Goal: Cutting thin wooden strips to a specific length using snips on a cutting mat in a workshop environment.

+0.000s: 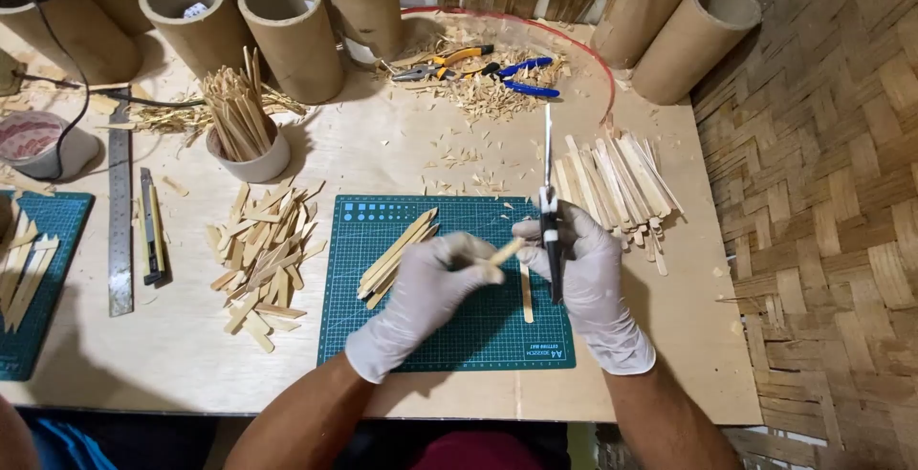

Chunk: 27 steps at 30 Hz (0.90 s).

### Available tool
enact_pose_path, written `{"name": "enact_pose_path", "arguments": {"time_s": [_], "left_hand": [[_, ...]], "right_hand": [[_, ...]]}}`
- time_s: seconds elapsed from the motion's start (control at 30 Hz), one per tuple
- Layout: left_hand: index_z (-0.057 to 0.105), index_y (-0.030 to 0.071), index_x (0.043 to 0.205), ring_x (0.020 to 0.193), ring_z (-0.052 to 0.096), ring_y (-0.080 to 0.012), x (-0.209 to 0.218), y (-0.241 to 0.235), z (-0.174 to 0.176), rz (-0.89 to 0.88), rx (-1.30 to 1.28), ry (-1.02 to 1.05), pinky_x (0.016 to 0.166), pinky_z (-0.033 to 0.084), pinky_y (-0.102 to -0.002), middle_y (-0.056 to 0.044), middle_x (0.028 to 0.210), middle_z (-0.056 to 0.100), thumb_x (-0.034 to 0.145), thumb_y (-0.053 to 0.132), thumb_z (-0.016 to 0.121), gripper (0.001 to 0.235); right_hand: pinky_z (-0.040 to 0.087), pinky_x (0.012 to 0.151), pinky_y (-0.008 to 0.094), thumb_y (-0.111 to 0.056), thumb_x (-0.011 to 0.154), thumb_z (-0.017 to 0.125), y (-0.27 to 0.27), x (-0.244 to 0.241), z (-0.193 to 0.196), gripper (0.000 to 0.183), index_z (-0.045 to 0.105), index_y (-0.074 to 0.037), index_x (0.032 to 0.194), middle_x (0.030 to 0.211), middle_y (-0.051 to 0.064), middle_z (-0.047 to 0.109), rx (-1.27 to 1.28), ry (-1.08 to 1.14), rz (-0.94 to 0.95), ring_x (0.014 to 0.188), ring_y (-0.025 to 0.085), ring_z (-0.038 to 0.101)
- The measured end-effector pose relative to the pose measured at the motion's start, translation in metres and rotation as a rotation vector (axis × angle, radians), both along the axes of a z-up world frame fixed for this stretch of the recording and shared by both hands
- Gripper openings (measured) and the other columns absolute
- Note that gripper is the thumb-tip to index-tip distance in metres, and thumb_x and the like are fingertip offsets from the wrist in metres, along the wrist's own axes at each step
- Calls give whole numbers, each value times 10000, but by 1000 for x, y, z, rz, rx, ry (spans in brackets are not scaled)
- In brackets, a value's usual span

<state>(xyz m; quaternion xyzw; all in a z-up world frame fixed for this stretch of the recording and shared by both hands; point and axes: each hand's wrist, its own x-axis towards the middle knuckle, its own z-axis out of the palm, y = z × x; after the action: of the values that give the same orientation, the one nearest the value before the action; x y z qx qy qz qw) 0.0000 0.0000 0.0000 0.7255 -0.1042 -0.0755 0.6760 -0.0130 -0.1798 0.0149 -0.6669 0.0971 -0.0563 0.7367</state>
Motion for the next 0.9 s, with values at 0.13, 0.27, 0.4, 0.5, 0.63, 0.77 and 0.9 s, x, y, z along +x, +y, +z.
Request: {"name": "enact_pose_path", "arguments": {"time_s": [0.13, 0.27, 0.4, 0.5, 0.63, 0.77, 0.9], "left_hand": [[817, 105, 865, 686, 755, -195, -6, -7, -2, -52, 27, -17, 647, 586, -308, -94, 721, 789, 705, 195, 935, 218], [817, 120, 899, 742, 775, -232, -2, 0, 10, -77, 94, -88, 684, 602, -332, -101, 780, 800, 741, 287, 898, 244], [797, 146, 1035, 823, 755, -245, 6, 30, 34, 118, 653, -262, 769, 607, -338, -90, 876, 782, 796, 302, 879, 297], [769, 103, 1118, 845, 738, -285, 9, 54, 28, 167, 1134, -210, 750, 610, -417, -82, 893, 744, 733, 368, 920, 492], [784, 149, 1043, 835, 717, -267, 12, 48, -19, 124, 1302, -129, 725, 595, -399, -27, 870, 695, 650, 416, 942, 501], [755, 106, 998, 818, 738, -301, 15, 41, -27, 154, 1268, -77, 716, 620, -430, -51, 843, 686, 725, 306, 896, 366], [716, 85, 914, 773, 747, -285, 16, 39, -45, 179, 1376, -167, 657, 627, -412, -53, 789, 692, 827, 182, 793, 151]], "right_hand": [[616, 776, 307, 50, 684, 882, -14, 2, -34, 622, 658, -59, 1254, 893, 165, 753, -67, -1, 25, 841, 199, 737], [606, 706, 278, 43, 700, 858, -19, 3, -20, 607, 674, -76, 1266, 865, 134, 733, -43, 23, 43, 775, 171, 694], [588, 690, 249, 40, 728, 840, -41, 10, -26, 624, 638, -59, 1310, 855, 134, 712, -80, -21, 54, 762, 148, 685], [593, 730, 279, 38, 705, 843, -24, 0, 17, 633, 641, -26, 1301, 872, 152, 728, -118, 34, 60, 782, 169, 690], [600, 762, 320, -10, 683, 888, -15, 1, 15, 628, 695, -73, 1278, 896, 151, 760, -280, 67, 120, 799, 169, 699], [573, 741, 233, -61, 721, 870, -11, 0, 23, 518, 748, -160, 1215, 857, 82, 782, -474, 85, 68, 767, 95, 693], [573, 783, 217, -73, 744, 874, -19, 7, 13, 556, 708, -152, 1269, 892, 80, 773, -387, 32, -30, 802, 88, 683]]}}
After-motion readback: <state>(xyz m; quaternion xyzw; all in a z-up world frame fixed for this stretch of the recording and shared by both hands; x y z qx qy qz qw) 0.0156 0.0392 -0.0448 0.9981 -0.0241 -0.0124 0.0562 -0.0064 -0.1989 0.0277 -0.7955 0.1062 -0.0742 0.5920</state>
